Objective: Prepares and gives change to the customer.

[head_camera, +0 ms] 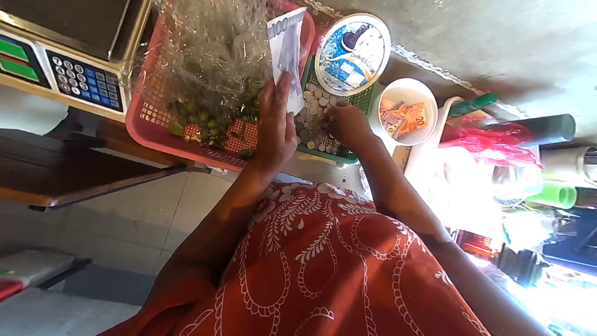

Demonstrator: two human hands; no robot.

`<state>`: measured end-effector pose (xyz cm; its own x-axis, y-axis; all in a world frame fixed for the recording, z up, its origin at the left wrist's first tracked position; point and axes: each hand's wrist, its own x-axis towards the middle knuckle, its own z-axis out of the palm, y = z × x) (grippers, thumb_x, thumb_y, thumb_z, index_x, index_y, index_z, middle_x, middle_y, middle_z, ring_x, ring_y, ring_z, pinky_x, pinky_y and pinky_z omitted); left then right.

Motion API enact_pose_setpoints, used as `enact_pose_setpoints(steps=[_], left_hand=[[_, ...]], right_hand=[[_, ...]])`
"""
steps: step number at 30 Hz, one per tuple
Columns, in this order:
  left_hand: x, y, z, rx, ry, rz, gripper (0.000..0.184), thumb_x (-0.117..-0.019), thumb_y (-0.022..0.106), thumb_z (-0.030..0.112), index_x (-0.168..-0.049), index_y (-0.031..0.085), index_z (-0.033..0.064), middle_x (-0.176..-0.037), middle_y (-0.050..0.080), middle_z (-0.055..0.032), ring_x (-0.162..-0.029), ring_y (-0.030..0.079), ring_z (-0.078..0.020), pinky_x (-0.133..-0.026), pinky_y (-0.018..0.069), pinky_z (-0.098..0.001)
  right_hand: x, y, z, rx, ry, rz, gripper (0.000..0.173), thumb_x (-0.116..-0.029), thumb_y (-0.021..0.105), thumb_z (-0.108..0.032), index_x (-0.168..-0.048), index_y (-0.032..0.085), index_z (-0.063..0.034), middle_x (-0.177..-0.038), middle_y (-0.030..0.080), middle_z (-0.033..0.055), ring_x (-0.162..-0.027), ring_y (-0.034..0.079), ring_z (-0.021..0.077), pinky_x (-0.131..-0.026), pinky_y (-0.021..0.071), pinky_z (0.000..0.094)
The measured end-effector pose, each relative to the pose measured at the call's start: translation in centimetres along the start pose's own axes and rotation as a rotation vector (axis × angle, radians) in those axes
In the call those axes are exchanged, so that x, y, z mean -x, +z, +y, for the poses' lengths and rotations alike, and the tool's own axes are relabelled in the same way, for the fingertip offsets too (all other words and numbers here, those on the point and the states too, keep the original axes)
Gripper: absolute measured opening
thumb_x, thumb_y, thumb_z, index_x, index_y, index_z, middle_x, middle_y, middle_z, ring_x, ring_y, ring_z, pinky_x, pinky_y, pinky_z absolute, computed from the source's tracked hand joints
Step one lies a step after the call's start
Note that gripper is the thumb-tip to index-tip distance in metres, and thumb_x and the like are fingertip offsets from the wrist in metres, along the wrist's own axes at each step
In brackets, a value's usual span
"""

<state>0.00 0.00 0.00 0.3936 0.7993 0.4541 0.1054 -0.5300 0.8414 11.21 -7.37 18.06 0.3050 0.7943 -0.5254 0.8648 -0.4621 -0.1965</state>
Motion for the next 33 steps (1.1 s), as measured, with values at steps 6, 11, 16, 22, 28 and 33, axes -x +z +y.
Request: enact_pose_setpoints(steps=[6, 11, 16, 22, 28, 33], left_hand=[[-0.2, -0.2, 0.0, -0.005, 0.057, 0.1, 0.058, -0.0949, 0.047, 0.001, -0.152, 0.039, -0.0075, -0.147, 0.039, -0.0339, -0.136, 0.043, -0.0361, -0.113, 0.0402, -0.0372], [-0.1, -0.6, 0.4, 0.037, 0.044, 0.07, 0.055, -0.1006, 0.048, 0.009, -0.153, 0.04, -0.0048, -0.149, 0.038, -0.033, -0.138, 0.041, -0.0355, -0.115, 0.0377, -0.0388], [0.0, -0.8, 0.1, 0.065, 0.077, 0.048, 0.055, -0.1041, 0.036, 0.019, -0.152, 0.04, -0.0072, -0.152, 0.037, -0.0337, -0.142, 0.038, -0.0362, -0.121, 0.0288, -0.0402], [0.0, -0.9, -0.1, 0.083, 0.072, 0.008, 0.057, -0.1058, 0.03, 0.024, -0.152, 0.039, -0.0069, -0.154, 0.035, -0.0334, -0.144, 0.035, -0.0359, -0.121, 0.0267, -0.0404], [0.0, -0.9, -0.1, 0.07, 0.058, -0.004, 0.057, -0.1062, 0.029, 0.024, -0.152, 0.039, -0.0073, -0.153, 0.036, -0.0328, -0.144, 0.036, -0.0341, -0.121, 0.0274, -0.0394], [-0.1, -0.8, -0.2, 0.079, 0.044, -0.008, 0.057, -0.1058, 0.028, 0.025, -0.152, 0.039, -0.007, -0.153, 0.036, -0.0329, -0.144, 0.036, -0.0348, -0.121, 0.0276, -0.041]], right_hand=[[1.0, 5.2, 2.3, -0.103, -0.196, 0.132, 0.026, -0.0926, 0.074, -0.009, -0.115, 0.063, -0.0015, -0.11, 0.067, 0.0185, -0.093, 0.069, 0.0316, -0.085, 0.0574, 0.045], [2.4, 4.1, 2.4, -0.11, -0.164, 0.174, 0.018, -0.094, 0.072, -0.011, -0.106, 0.065, 0.0007, -0.098, 0.068, 0.0191, -0.083, 0.069, 0.0295, -0.075, 0.0578, 0.0409], [3.5, -4.7, -5.4, -0.35, 0.125, -0.045, 0.028, -0.0972, 0.058, 0.01, -0.124, 0.057, 0.0166, -0.126, 0.061, 0.0343, -0.119, 0.062, 0.0414, -0.103, 0.0496, 0.044], [2.3, -3.2, -2.4, -0.486, 0.142, 0.099, 0.02, -0.0969, 0.06, 0.008, -0.116, 0.062, 0.0136, -0.118, 0.065, 0.0275, -0.108, 0.066, 0.0285, -0.096, 0.0513, 0.0335], [2.7, -3.0, -1.6, -0.557, 0.165, 0.118, 0.017, -0.0972, 0.061, 0.007, -0.113, 0.062, 0.0125, -0.114, 0.066, 0.0247, -0.103, 0.067, 0.0232, -0.091, 0.0524, 0.0293], [-7.6, 6.4, 10.0, -0.989, -0.153, 0.197, 0.012, -0.0971, 0.062, 0.003, -0.102, 0.055, 0.0112, -0.093, 0.067, 0.0205, -0.076, 0.074, 0.0207, -0.067, 0.0641, 0.0311]])
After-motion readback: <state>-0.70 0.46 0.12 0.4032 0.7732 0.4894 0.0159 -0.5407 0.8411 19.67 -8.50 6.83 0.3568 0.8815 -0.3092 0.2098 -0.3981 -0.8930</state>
